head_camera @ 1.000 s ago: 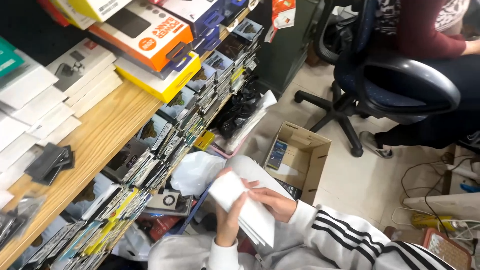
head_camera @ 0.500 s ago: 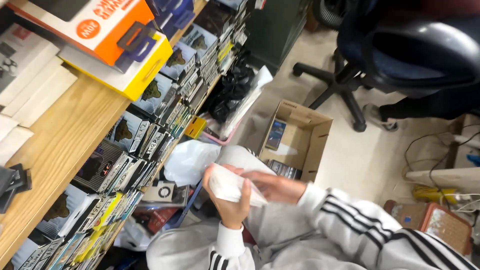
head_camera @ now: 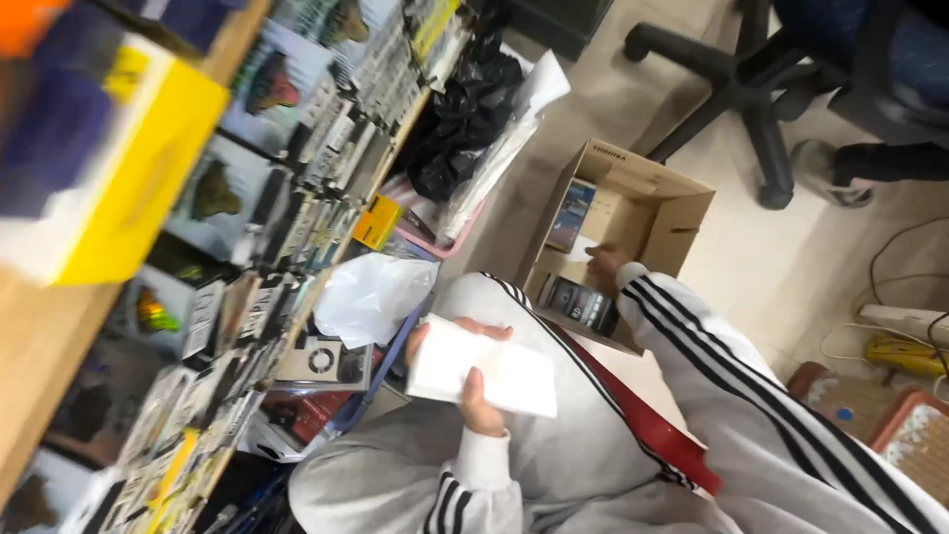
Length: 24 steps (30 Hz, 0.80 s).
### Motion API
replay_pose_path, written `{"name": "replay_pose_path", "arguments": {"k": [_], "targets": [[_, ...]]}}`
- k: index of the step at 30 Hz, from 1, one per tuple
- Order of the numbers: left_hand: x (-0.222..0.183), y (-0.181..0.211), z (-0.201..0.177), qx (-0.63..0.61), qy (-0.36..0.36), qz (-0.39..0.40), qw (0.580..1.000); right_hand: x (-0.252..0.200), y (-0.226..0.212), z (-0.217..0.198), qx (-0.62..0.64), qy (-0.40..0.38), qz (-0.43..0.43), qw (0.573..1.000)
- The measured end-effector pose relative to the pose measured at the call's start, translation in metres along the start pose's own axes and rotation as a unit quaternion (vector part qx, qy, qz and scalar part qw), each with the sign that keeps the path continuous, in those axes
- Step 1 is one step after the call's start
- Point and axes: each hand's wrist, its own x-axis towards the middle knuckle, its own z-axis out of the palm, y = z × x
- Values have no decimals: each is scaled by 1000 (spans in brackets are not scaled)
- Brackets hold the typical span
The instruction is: Unboxing and inspecting a mobile phone screen protector
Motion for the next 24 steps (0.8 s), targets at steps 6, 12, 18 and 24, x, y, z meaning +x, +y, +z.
{"name": "replay_pose_path", "arguments": {"k": [6, 12, 18, 24], "targets": [[0, -23, -29, -127, 38, -46, 990, 6, -12, 45, -234, 48, 32, 970], [2, -39, -24, -109, 48, -25, 993, -26, -49, 93, -176, 122, 27, 976], [10, -26, -24, -91, 43, 10, 995, 18, -19, 92, -186, 176, 21, 966], [23, -10, -31, -85, 30, 50, 995, 15, -13, 93, -106, 239, 44, 964]]}}
